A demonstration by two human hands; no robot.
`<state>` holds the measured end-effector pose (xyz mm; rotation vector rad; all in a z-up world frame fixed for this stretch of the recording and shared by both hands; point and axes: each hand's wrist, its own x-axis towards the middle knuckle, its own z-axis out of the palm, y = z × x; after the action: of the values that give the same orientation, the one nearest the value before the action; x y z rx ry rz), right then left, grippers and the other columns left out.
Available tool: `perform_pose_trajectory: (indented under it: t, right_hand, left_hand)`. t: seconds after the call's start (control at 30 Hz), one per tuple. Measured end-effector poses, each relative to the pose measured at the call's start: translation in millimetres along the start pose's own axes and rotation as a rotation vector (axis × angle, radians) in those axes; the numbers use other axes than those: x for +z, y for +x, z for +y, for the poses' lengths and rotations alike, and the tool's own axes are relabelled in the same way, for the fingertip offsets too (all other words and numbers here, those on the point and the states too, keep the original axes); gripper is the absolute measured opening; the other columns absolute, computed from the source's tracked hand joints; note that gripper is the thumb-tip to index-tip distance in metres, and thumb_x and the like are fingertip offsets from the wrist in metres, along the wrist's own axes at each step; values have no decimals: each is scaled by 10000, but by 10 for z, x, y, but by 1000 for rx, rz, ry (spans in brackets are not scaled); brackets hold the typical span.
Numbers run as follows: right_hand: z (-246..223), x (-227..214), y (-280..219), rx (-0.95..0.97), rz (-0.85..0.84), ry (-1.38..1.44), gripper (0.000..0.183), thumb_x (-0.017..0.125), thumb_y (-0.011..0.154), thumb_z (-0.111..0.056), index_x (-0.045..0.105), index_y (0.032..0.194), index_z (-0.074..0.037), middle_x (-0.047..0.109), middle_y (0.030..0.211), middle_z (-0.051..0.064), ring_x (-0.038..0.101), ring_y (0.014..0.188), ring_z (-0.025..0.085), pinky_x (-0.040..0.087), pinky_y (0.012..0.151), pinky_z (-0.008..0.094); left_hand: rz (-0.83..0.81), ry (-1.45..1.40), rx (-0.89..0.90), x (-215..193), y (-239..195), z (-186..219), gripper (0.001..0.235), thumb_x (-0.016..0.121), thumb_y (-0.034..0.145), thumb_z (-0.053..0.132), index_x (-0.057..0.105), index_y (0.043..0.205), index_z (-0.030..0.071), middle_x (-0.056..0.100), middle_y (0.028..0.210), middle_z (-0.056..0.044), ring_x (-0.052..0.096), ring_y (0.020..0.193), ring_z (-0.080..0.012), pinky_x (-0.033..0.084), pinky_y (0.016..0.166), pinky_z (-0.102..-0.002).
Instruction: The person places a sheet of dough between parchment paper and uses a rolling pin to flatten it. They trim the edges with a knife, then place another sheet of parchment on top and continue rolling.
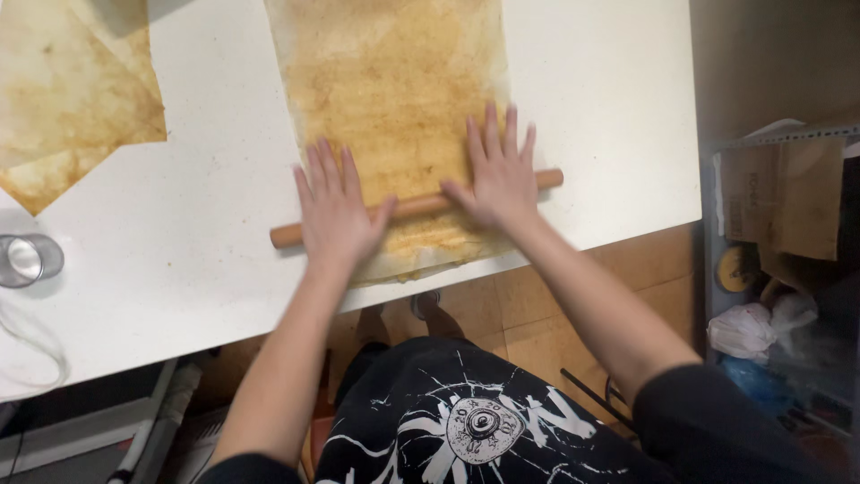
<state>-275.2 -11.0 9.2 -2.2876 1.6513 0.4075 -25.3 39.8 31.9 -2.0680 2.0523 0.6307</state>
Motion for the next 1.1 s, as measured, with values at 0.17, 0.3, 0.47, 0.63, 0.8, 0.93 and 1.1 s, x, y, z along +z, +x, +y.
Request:
perform_pose_trajectory:
  t: [0.17, 0.3, 0.47, 0.63, 0.8, 0.93, 1.1]
  right_hand:
    - [4, 76, -472, -48, -96, 34, 1036, 357, 907, -791, 146, 1635, -85, -78, 1672, 258, -100, 1531, 468, -33, 1179, 677]
    - [90, -149, 309, -44, 13, 16, 959, 346, 971, -733, 164, 1661, -92, -63, 1704, 220, -105, 1550, 482, -51, 1209, 684]
    - [75, -9, 417, -90, 77, 58, 983, 365, 981, -740, 185, 1669, -61, -19, 1724, 224, -82, 1573, 458, -47, 1228, 678]
    - [-39, 103, -497, -83, 14, 31, 1033, 391, 906, -785, 211, 1639, -80, 12, 1701, 239, -56, 1552, 458, -41, 1194, 686]
    - [-59, -139, 90, -5, 59, 75, 1026, 374, 949, -761, 172, 1649, -38, -2, 1707, 248, -56, 1564, 473, -42, 1197, 689]
    - [-41, -14, 131, 24, 56, 58, 1019, 361, 955, -748, 147, 1662, -45, -29, 1715, 219, -69, 1566, 448, -47, 1221, 670]
    - [-112, 234, -839, -14, -91, 12, 1019, 328, 916, -784, 141, 1628, -79, -59, 1681, 239, -91, 1541, 443, -66, 1173, 675]
  left_hand:
    - [-270, 9, 87, 113, -415, 17, 1130, 338, 903, 800, 70, 1586, -59, -75, 1655, -251, -111, 1543, -352, -10, 1251, -481]
    - [98, -182, -18, -12, 250, -225, 896, 394, 1041, 612, 159, 1651, -1, -40, 1696, -297, -80, 1582, -417, -35, 1284, -544]
    - [21, -80, -44, 86, 317, -219, 958, 382, 974, 669, 142, 1616, 0, -6, 1674, -258, -55, 1559, -382, -39, 1246, -531]
    - [-35, 32, -8, 143, -557, 39, 1014, 314, 981, 726, 138, 1614, -46, 12, 1696, -254, -54, 1575, -358, -22, 1256, -525]
    - [32, -41, -81, -93, 13, -24, 985, 319, 991, 715, 127, 1610, -27, -21, 1687, -245, -68, 1572, -363, -36, 1263, -502]
    - [0, -49, -103, 62, 72, -27, 1019, 334, 957, 715, 107, 1620, -25, -39, 1682, -225, -72, 1563, -342, -43, 1261, -480]
    - [-10, -22, -46, 417, -888, 115, 1053, 327, 944, 740, 117, 1578, -74, -31, 1664, -255, -74, 1548, -360, -48, 1230, -496]
